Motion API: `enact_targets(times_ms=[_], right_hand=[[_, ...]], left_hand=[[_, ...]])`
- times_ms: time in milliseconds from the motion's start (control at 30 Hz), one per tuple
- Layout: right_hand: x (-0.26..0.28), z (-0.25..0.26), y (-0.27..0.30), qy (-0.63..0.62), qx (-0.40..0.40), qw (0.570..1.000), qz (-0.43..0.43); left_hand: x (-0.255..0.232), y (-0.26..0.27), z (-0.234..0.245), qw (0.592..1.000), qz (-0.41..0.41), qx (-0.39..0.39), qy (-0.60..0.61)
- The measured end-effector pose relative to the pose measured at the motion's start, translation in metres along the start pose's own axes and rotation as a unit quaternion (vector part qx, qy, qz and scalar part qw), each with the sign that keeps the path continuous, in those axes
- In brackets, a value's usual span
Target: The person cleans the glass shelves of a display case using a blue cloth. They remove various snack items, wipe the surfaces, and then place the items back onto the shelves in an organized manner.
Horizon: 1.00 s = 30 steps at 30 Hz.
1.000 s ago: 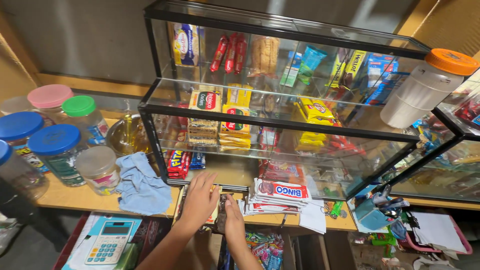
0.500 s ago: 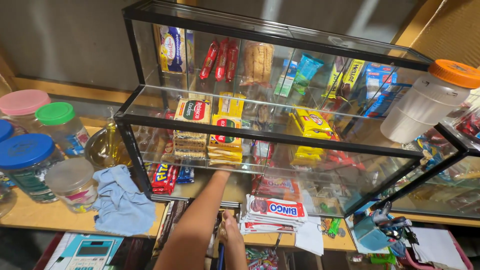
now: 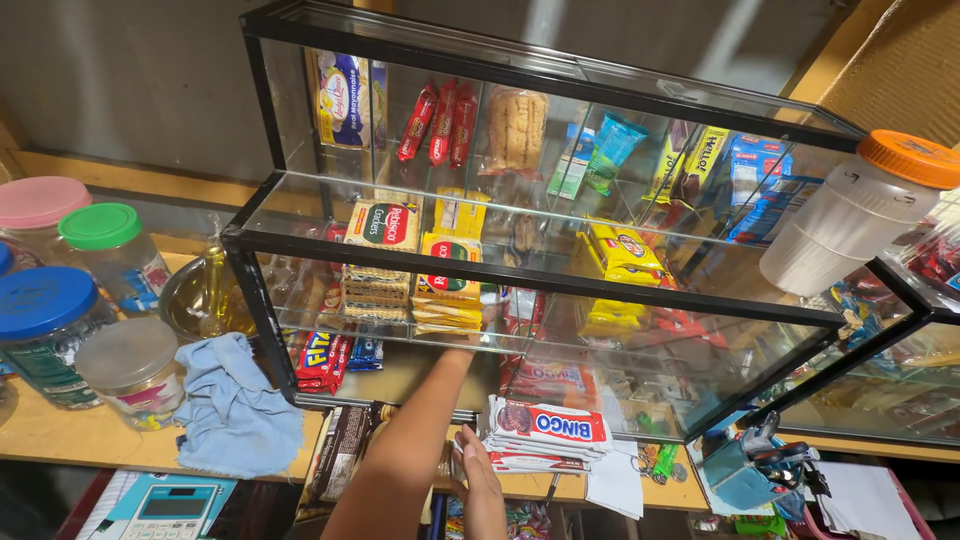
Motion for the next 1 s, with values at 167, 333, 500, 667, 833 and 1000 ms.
enact_targets(times_ms=[167, 333, 500, 667, 833, 1000], right_hand=[[0.011, 0.001, 0.011, -0.02, -0.015, 1.0, 0.002], [0.032, 0.001, 0.027, -0.035, -0.033, 0.999, 0.004], [0.056, -0.007, 0.048, -0.048, -0.023, 0.998, 0.021], [0.067, -0.025, 0.046, -0.116, -0.014, 0.993, 0.005], [0.072, -0.045, 0.048, -0.162, 0.011, 0.986, -0.033], [0.082, -0.053, 0.054, -0.25, 0.053, 0.967, 0.013]], left_hand=[[0.025, 0.029, 0.016, 0.998, -0.042, -0.011, 0.054], [0.027, 0.087, 0.108, 0.978, 0.101, 0.062, 0.17], [-0.06, 0.138, 0.249, 0.974, -0.027, 0.017, 0.226], [-0.097, 0.181, 0.318, 0.967, -0.062, 0.014, 0.246], [-0.106, 0.212, 0.342, 0.964, -0.056, 0.034, 0.259], [-0.115, 0.238, 0.344, 0.955, -0.074, 0.104, 0.268]])
Point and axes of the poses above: each hand's wrist, its own y-axis away from the middle knuckle, its own z-axis out of the back of the hand, x = y × z, the point moved 10 cm from there along -y, towards the middle knuckle, and after that the axes turned 3 degrees about y, right-handed, at the moved point
